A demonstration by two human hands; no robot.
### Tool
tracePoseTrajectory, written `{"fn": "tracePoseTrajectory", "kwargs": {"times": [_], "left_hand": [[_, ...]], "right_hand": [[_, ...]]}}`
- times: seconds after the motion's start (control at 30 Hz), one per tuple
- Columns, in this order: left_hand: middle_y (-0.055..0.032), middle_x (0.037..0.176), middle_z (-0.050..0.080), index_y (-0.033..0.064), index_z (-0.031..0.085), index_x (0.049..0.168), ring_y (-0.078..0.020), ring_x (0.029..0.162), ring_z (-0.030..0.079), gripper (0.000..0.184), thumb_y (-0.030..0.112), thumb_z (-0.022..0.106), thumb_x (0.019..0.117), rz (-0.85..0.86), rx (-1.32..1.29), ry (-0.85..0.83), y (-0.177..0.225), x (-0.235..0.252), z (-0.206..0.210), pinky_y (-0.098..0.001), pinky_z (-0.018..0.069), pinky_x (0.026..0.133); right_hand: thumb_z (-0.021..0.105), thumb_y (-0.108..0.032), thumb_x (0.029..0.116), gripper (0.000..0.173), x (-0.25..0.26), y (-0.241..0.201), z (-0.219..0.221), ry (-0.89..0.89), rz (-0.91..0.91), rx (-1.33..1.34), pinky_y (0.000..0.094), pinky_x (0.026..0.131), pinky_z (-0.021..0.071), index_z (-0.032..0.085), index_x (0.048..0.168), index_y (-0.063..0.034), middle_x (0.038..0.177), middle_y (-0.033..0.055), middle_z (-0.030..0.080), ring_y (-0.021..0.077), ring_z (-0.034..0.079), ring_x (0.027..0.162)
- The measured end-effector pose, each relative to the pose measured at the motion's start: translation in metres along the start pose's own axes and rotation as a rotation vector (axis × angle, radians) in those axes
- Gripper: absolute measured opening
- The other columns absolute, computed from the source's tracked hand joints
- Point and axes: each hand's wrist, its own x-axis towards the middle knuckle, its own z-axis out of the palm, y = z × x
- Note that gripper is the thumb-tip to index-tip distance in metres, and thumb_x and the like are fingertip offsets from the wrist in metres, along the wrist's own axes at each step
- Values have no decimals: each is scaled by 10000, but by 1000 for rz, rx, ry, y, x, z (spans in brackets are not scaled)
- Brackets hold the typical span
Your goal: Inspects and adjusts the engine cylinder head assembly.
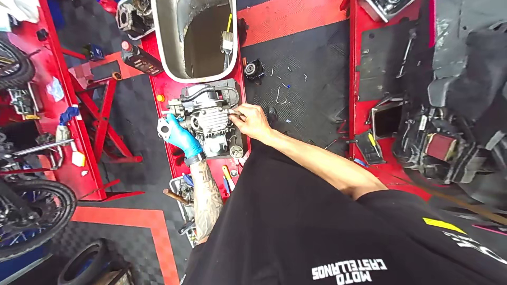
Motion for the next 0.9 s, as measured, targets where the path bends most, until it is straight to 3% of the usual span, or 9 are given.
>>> {"fn": "tracePoseTrajectory", "kwargs": {"times": [0.13, 0.23, 0.5, 0.63, 0.77, 0.9], "left_hand": [[-145, 1030, 684, -72, 563, 1272, -203, 928, 690, 365, 121, 674, 982, 56, 3, -29, 2, -1, 0, -373, 593, 874], [-147, 1001, 691, -66, 590, 1236, -211, 897, 697, 341, 134, 685, 978, 40, -3, -19, -1, 2, 0, -382, 603, 843], [-151, 1028, 680, -68, 546, 1288, -207, 908, 696, 394, 120, 689, 973, 24, -13, -1, 2, -1, 2, -375, 605, 846], [-144, 965, 686, -69, 586, 1217, -207, 860, 693, 309, 102, 675, 976, 53, -41, -19, 1, 0, 1, -379, 603, 818], [-121, 965, 654, -48, 561, 1231, -177, 829, 684, 296, 40, 658, 966, -22, -53, 28, 29, -18, 10, -352, 608, 771], [-135, 958, 699, -49, 609, 1211, -207, 856, 704, 313, 142, 690, 977, 51, -28, -11, -2, 1, 0, -388, 610, 807]], "right_hand": [[694, -175, 914, 135, 3, -5, 1, -23, 26, 6, 336, 597, 518, 726, 849, -61, 751, 46, 648, 148, 596, 636], [683, -145, 922, 116, 3, -3, 1, -34, -23, 9, 327, 633, 543, 743, 899, -48, 789, 59, 667, 150, 622, 669], [661, -149, 955, 151, 2, 6, 0, -21, -141, -19, 316, 629, 538, 774, 966, -49, 783, 70, 676, 152, 622, 653], [682, -153, 921, 129, 1, 5, -4, 20, -150, -37, 334, 598, 535, 766, 955, -61, 783, 60, 668, 150, 617, 640], [650, -135, 921, 144, 4, 12, -2, 26, -282, -106, 353, 547, 502, 759, 933, -42, 741, 81, 637, 186, 605, 604], [623, -147, 928, 164, 6, 14, -1, -6, -328, -164, 363, 547, 506, 755, 964, -57, 756, 81, 642, 195, 619, 615]]}}
